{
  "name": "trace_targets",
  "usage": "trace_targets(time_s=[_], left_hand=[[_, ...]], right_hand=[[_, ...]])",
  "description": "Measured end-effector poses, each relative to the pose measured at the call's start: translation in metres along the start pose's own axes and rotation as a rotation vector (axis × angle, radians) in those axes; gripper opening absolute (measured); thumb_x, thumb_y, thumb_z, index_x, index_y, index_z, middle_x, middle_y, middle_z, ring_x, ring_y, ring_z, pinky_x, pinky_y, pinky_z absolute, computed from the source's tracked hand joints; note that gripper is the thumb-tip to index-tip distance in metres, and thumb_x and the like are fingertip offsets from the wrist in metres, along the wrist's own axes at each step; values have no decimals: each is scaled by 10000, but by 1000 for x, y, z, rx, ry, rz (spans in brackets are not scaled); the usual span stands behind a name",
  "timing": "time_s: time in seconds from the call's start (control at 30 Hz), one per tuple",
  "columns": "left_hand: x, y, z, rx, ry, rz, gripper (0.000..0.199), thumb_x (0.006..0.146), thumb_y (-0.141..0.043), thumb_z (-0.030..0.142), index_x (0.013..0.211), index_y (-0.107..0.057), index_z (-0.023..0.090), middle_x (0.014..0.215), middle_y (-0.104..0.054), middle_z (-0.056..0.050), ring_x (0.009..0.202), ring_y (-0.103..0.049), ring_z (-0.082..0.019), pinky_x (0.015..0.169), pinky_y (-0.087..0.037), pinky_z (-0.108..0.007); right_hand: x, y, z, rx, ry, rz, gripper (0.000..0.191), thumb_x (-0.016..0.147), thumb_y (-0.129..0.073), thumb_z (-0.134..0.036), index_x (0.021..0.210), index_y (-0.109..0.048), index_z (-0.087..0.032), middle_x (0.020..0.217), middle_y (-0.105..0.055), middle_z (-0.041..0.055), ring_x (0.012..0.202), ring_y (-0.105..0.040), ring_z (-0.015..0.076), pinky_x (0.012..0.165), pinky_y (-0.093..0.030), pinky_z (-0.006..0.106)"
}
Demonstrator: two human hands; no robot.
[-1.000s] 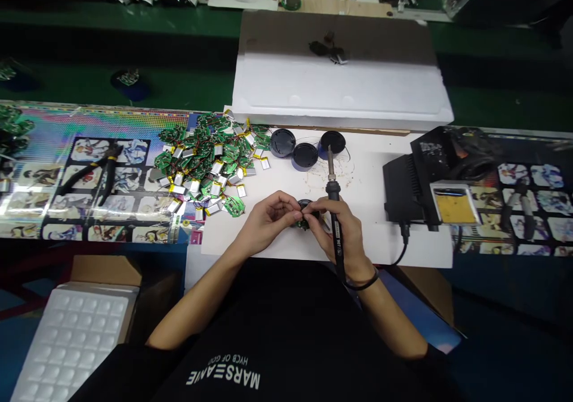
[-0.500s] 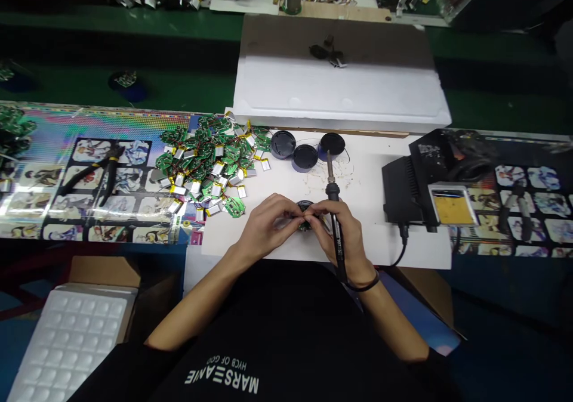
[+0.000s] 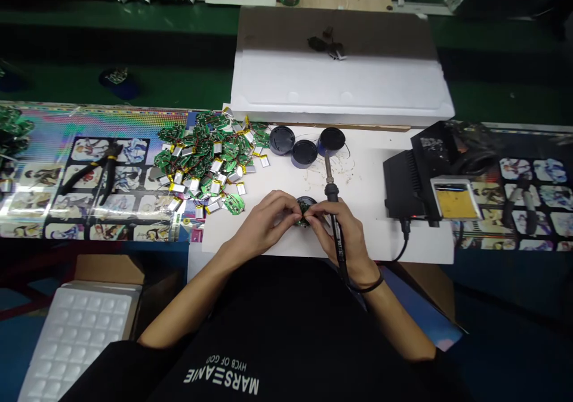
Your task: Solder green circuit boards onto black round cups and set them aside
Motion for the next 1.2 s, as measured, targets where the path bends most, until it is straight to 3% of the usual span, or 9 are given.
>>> trace_targets(time_s=[0.23, 0.33, 0.4, 0.47, 0.53, 0.63, 0.83, 1.03, 1.2], left_hand=[[5, 9, 4, 115, -60, -113, 38, 1057, -661, 165, 1057, -699, 162, 1160, -699, -86, 1106, -657, -183, 972, -530, -305], [10, 7, 3, 148, -81, -216, 65, 1074, -625, 174, 1062, -688, 161, 1155, -724, -90, 1130, -665, -207, 992, -536, -332], [15, 7, 1, 165, -70, -271, 80, 1082, -603, 177, 1071, -681, 164, 1141, -736, -83, 1114, -673, -210, 973, -539, -333], [20, 10, 0, 182, -71, -309, 94, 1085, -589, 175, 1070, -681, 165, 1118, -744, -73, 1073, -679, -206, 953, -538, -332], [26, 13, -1, 195, -93, -337, 113, 1089, -579, 181, 1062, -687, 164, 1080, -750, -68, 1019, -682, -203, 934, -535, -333], [33, 18, -2, 196, -130, -376, 133, 1091, -577, 200, 1059, -701, 165, 1053, -761, -70, 967, -684, -200, 907, -536, -332], [35, 19, -7, 137, -153, -408, 124, 1072, -606, 196, 1042, -725, 180, 1087, -787, -74, 1007, -696, -205, 927, -552, -334], [35, 19, -9, 56, -99, -385, 105, 1032, -638, 148, 997, -730, 184, 1072, -793, -61, 1013, -715, -193, 938, -561, -319], [38, 20, -8, 74, -92, -397, 113, 996, -653, 117, 966, -739, 185, 1061, -802, -44, 997, -715, -187, 943, -549, -312]], right_hand=[[-14, 17, -3, 16, -18, 6, 273, 993, -707, -119, 1222, -675, -266, 1055, -795, 53, 996, -749, 231, 901, -622, 433], [-21, 25, -5, 148, -110, 62, 213, 1096, -589, -310, 1253, -726, -264, 845, -781, 32, 760, -742, 200, 705, -613, 376], [-25, 33, -2, 293, -258, 171, 375, 1097, -559, -514, 1357, -679, -273, 673, -687, -13, 540, -626, 164, 489, -490, 302], [-27, 41, 1, 428, -379, 250, 493, 1028, -636, -615, 1409, -610, -303, 664, -655, -40, 471, -542, 141, 401, -376, 253], [-28, 49, 2, 471, -418, 252, 420, 988, -727, -525, 1336, -648, -303, 782, -719, -18, 505, -584, 134, 405, -404, 248], [-31, 62, 6, 314, -401, 224, 247, 953, -793, -326, 1187, -778, -250, 895, -778, 29, 580, -679, 147, 466, -499, 278], [-38, 76, 7, -9, -261, 367, 126, 901, -834, -324, 1015, -844, -270, 832, -781, 29, 614, -699, 189, 483, -493, 327], [-19, 63, -2, 43, -172, 155, 154, 862, -816, -266, 1009, -772, -261, 795, -750, 20, 648, -707, 185, 514, -537, 319], [-17, 59, 0, 47, -146, 133, 139, 853, -819, -234, 973, -751, -251, 812, -756, 22, 691, -724, 191, 547, -563, 319]])
Point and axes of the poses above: each hand's wrist, its own x-axis towards the middle knuckle, its own y-axis out of the back of the hand, z = x × y, the point moved 4 cm from there along x, towards the middle knuckle
